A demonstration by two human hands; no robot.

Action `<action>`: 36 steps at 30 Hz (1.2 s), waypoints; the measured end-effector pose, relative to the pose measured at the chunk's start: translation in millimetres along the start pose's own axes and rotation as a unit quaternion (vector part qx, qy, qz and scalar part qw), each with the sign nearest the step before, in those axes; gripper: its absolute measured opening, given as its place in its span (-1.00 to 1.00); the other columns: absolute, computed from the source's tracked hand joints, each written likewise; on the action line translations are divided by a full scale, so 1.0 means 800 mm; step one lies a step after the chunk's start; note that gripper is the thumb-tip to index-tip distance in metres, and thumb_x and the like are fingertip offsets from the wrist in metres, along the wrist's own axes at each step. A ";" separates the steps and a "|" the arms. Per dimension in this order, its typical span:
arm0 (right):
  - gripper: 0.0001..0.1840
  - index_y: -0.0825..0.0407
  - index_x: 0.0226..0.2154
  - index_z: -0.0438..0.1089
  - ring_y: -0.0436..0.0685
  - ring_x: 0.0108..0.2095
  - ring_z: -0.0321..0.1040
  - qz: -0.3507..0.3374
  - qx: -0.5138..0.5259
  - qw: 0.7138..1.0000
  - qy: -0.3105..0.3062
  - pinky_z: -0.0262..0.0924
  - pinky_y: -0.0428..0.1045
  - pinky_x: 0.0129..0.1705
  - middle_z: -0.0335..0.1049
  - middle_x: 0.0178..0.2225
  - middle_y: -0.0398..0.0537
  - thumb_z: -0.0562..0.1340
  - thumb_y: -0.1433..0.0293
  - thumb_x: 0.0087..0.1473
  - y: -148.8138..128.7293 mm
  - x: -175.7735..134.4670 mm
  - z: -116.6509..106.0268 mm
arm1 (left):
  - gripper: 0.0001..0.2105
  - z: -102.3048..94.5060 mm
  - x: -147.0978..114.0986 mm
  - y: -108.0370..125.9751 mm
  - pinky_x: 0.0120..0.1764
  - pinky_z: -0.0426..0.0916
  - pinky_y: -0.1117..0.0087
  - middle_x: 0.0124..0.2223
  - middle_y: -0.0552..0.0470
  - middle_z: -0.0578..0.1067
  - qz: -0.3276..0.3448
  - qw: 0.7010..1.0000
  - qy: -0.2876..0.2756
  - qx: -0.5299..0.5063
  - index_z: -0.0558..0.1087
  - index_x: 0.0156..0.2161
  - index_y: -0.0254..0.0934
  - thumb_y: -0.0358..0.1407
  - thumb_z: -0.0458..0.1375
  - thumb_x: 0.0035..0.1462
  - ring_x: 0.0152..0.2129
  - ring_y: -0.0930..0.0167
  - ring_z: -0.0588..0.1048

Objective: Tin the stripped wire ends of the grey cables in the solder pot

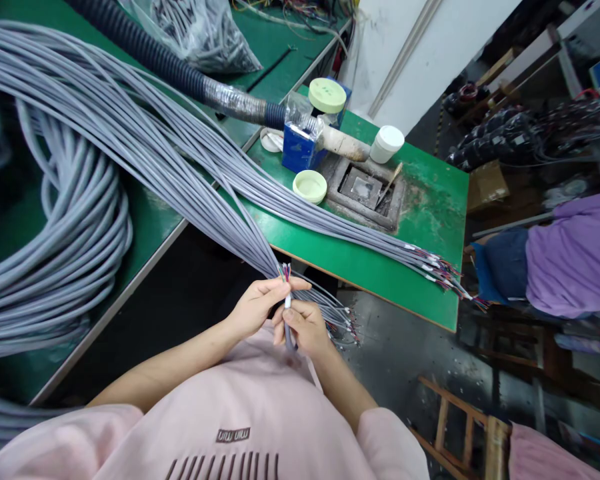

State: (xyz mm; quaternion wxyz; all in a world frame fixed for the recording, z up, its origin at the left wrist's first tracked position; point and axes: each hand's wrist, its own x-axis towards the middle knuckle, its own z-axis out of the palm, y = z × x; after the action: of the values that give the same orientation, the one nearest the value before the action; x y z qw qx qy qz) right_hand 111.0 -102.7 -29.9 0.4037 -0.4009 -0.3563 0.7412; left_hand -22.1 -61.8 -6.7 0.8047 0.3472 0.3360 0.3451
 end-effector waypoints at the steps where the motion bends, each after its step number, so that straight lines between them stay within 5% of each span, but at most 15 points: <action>1: -0.56 0.06 -0.54 0.39 -0.05 -0.77 0.17 -0.007 -0.011 1.000 0.024 0.06 -0.14 -0.69 0.32 -0.75 -0.16 0.26 0.00 -0.01 0.001 0.001 0.001 | -0.63 -0.002 0.002 0.001 -0.55 0.28 0.49 -0.63 0.14 0.36 0.030 0.999 0.032 0.006 0.52 -0.16 -0.32 -0.03 0.17 0.10 -0.69 0.49 0.43; 4: -0.57 0.07 -0.52 0.42 -0.06 -0.76 0.16 -0.012 -0.048 0.996 0.068 0.05 -0.14 -0.69 0.37 -0.72 -0.13 0.27 0.03 -0.01 0.002 0.004 0.004 | -0.73 -0.010 0.006 0.003 -0.36 0.36 0.48 -0.42 0.06 0.48 0.124 0.982 0.145 0.005 0.49 -0.29 -0.28 -0.13 0.30 -0.02 -0.48 0.49 0.46; 8: -0.62 0.08 -0.51 0.45 -0.05 -0.72 0.21 -0.021 -0.067 0.995 0.071 0.07 -0.15 -0.66 0.39 -0.69 -0.12 0.26 0.09 0.03 0.006 0.006 0.004 | -0.77 -0.017 0.006 0.009 -0.47 0.28 0.55 -0.50 0.13 0.40 0.186 0.952 0.240 0.030 0.44 -0.40 -0.30 -0.18 0.32 -0.06 -0.57 0.57 0.33; 21: -0.68 0.06 -0.52 0.42 -0.05 -0.71 0.22 -0.040 -0.133 0.986 0.088 0.12 -0.13 -0.63 0.40 -0.68 -0.16 0.23 0.17 0.06 0.000 0.009 0.015 | -0.76 -0.018 0.012 0.022 -0.61 0.21 0.57 -0.60 0.12 0.43 0.121 0.963 0.230 0.069 0.51 -0.42 -0.33 -0.18 0.34 -0.12 -0.68 0.59 0.30; 30: -0.68 0.00 -0.45 0.33 -0.05 -0.79 0.07 0.030 0.089 0.996 0.002 0.03 -0.10 -0.69 0.21 -0.78 -0.30 0.32 0.12 -0.17 -0.008 0.032 0.015 | -0.80 -0.016 0.006 0.023 -0.59 0.27 0.55 -0.63 0.12 0.44 0.142 0.960 0.233 0.066 0.54 -0.45 -0.33 -0.21 0.34 -0.11 -0.70 0.58 0.33; 36: -0.66 -0.01 -0.49 0.23 -0.09 -0.83 -0.05 -0.016 0.101 0.995 -0.001 -0.05 -0.13 -0.73 0.04 -0.80 -0.37 0.24 0.08 0.00 -0.025 0.058 0.024 | -0.85 -0.014 0.000 0.020 -0.52 0.33 0.54 -0.57 0.09 0.50 0.206 0.930 0.267 0.146 0.54 -0.43 -0.31 -0.24 0.30 -0.04 -0.65 0.55 0.41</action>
State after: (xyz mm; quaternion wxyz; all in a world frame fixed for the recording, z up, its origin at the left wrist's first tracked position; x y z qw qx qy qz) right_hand 84.1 -57.4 -18.7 0.4542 -0.3516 -0.2861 0.7670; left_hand -36.1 -50.1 0.1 0.5369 0.4176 0.5061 0.5304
